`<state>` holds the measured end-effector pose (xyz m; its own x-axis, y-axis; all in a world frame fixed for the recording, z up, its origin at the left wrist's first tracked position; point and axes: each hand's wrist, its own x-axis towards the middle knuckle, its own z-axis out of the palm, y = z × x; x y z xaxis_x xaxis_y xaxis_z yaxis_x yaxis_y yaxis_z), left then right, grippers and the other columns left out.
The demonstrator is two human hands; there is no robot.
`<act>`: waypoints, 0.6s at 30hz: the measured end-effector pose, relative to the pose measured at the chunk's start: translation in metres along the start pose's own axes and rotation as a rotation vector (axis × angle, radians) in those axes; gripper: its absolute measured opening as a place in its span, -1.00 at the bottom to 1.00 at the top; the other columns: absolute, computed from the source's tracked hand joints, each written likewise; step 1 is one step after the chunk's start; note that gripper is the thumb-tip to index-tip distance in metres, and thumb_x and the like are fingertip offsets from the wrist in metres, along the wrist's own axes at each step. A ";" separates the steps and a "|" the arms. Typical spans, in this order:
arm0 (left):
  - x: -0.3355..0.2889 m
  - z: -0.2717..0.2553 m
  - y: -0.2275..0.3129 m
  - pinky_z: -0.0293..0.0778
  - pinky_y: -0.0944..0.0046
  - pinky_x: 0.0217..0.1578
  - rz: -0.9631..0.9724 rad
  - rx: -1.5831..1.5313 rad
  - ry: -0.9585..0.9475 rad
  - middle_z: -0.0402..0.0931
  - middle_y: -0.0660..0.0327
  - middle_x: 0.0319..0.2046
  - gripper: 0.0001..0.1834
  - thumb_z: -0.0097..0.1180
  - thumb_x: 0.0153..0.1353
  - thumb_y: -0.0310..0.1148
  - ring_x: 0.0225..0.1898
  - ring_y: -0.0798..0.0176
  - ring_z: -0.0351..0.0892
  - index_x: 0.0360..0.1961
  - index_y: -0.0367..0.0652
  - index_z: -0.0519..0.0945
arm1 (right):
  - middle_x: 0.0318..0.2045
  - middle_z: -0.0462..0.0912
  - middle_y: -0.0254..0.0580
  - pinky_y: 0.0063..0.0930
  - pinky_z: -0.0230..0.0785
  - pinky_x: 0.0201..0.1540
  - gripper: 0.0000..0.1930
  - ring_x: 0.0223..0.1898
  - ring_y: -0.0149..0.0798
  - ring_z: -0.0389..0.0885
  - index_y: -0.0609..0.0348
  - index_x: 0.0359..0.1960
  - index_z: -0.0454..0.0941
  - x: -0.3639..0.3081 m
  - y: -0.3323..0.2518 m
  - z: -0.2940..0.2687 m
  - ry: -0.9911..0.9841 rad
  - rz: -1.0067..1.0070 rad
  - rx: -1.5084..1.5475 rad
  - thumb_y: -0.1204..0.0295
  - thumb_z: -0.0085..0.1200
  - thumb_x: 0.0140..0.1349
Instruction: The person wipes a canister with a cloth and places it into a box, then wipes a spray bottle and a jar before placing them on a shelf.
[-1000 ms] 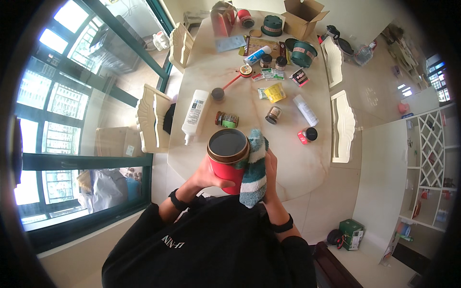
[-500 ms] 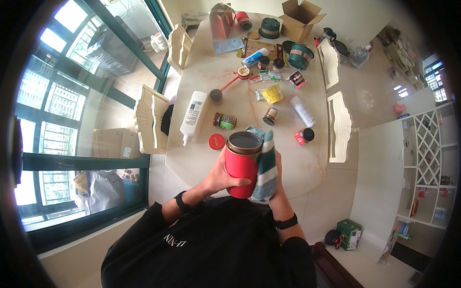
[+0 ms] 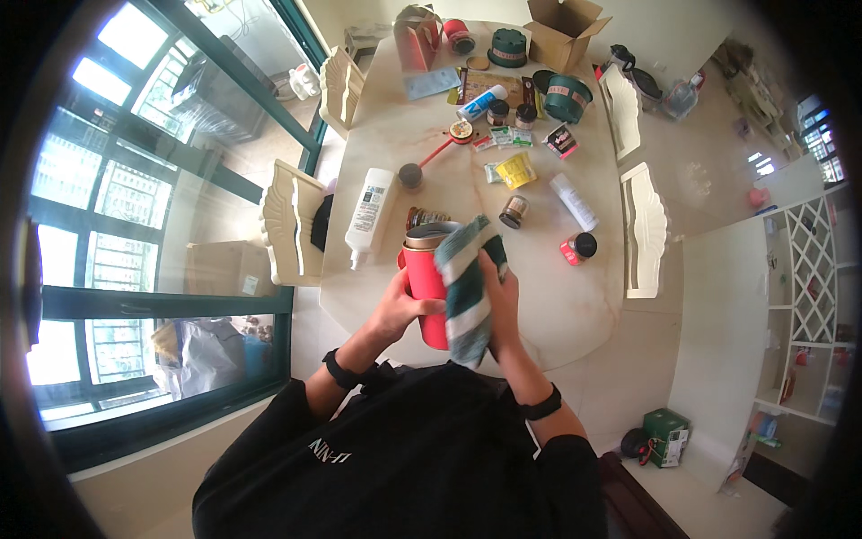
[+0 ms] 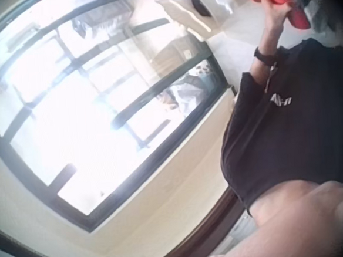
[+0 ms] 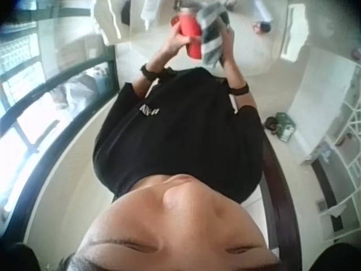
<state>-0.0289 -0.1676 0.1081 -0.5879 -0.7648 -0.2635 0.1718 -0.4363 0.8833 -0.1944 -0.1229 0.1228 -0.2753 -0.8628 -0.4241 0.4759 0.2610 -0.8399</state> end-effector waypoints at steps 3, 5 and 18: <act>-0.003 0.002 0.002 0.44 0.21 0.02 -0.049 -0.139 -0.053 0.48 0.18 -0.08 -0.28 0.39 -0.11 -0.37 -0.03 0.27 0.49 0.11 -0.25 0.33 | -0.48 0.48 -0.43 -0.64 0.32 -0.45 -0.75 -0.49 -0.57 0.43 0.17 -0.29 0.50 0.015 0.023 -0.015 -0.141 -0.274 -0.198 0.25 -0.12 0.35; -0.001 -0.003 -0.005 0.46 0.19 0.01 -0.117 -0.299 -0.047 0.44 0.14 -0.03 -0.33 0.31 0.02 -0.31 0.00 0.25 0.48 0.12 -0.28 0.29 | -0.33 0.48 -0.44 -0.62 0.37 -0.29 -0.76 -0.35 -0.57 0.41 0.18 -0.10 0.46 0.029 0.042 -0.029 -0.182 0.012 0.048 0.32 -0.16 0.37; 0.000 -0.006 -0.026 0.37 0.25 0.08 -0.056 0.103 0.114 0.38 0.14 0.05 -0.30 0.17 0.17 -0.35 0.07 0.29 0.41 0.26 -0.20 0.10 | -0.31 0.55 0.10 -0.23 0.36 -0.18 -0.74 -0.23 0.08 0.55 0.33 -0.17 0.44 0.004 0.029 -0.007 0.134 -0.904 -0.809 0.37 0.04 0.23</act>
<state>-0.0286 -0.1586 0.0832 -0.4996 -0.7923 -0.3503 0.0565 -0.4333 0.8995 -0.1879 -0.1159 0.0946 -0.3448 -0.8341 0.4305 -0.5761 -0.1740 -0.7986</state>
